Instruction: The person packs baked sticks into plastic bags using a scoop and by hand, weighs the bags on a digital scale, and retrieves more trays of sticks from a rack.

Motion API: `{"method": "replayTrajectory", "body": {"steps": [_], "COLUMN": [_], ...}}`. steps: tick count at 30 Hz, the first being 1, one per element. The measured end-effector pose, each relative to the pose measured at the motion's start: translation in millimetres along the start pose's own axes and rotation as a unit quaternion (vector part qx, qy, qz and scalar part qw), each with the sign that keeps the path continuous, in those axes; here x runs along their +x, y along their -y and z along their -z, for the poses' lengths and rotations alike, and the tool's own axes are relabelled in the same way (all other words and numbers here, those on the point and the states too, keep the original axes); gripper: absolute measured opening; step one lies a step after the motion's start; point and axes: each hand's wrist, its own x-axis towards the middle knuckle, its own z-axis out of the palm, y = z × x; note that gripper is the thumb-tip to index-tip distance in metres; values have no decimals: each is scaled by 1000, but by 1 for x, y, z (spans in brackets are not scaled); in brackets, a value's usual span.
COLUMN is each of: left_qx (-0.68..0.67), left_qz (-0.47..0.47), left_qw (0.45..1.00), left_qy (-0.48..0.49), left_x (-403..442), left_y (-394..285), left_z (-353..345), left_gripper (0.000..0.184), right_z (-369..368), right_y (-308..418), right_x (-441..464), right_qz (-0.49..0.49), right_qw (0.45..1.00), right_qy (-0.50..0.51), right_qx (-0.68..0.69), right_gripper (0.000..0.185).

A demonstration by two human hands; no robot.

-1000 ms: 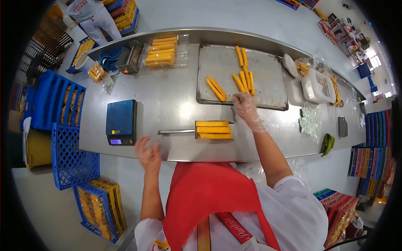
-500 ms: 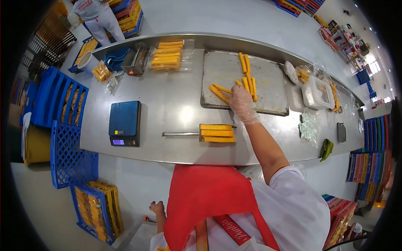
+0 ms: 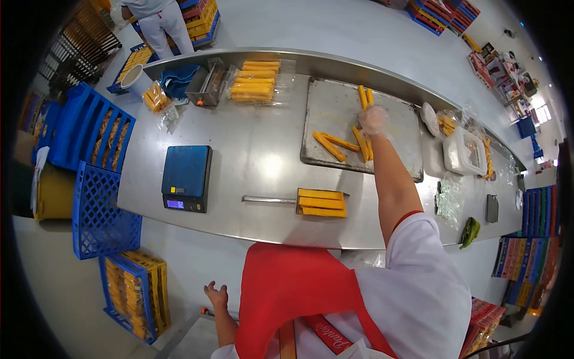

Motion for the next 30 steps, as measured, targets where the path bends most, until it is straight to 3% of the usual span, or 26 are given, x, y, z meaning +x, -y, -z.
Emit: {"method": "replayTrajectory", "body": {"steps": [4,6,7,9,10,12,13,14,15,16,17,18,19,21,23,25,28,30], "left_qx": [68,59,69,79,76,76,97,120,125,71,14,16,24,32,-11,11,35,37], "left_qz": [26,50,56,61,65,68,76,82,80,65,50,47,32,15,24,5,-6,-1], "left_qw": [997,997,996,994,994,994,991,988,988,994,998,998,998,997,996,996,995,995], "left_qy": [14,25,32,41,40,41,44,47,49,43,37,40,54,68,85,83,89,97], "left_x": [-6,-13,-12,-9,-6,-2,-6,-13,-5,5,13,14,16,17,19,29,47,54], "left_y": [31,37,43,53,52,52,34,14,20,19,23,17,10,-2,-4,8,23,23], "left_z": [2,2,2,4,3,0,7,15,14,10,6,7,8,5,-1,-12,-20,-20], "left_gripper": [67,66,65,64,62,61,62,62,62,61,61,61,61,60,60,60,61,61], "right_z": [4,8,5,0,7,19,12,0,-12,-8,2,13,29,54,43,31,42,45], "right_y": [0,-4,-11,-26,-29,-39,-54,-71,-89,-94,-91,-85,-77,-60,-61,-64,-57,-62], "right_x": [8,12,16,22,24,27,37,53,62,54,41,27,9,-36,-80,-123,-137,-134], "right_qz": [6,-120,-123,-139,-140,-100,-104,8,120,114,-3,-118,-120,-128,-2,39,31,29], "right_qw": [999,955,955,984,983,990,990,991,947,948,994,988,988,975,990,986,992,993], "right_qy": [7,1,0,-80,-81,51,52,88,121,123,55,-19,-21,109,123,57,-13,3], "right_qx": [50,273,269,83,81,80,79,-99,-271,-272,-90,97,96,148,73,150,119,115], "right_gripper": [42,42,42,41,41,40,40,40,39,39,37,35,35,36,27,25,26,25]}}
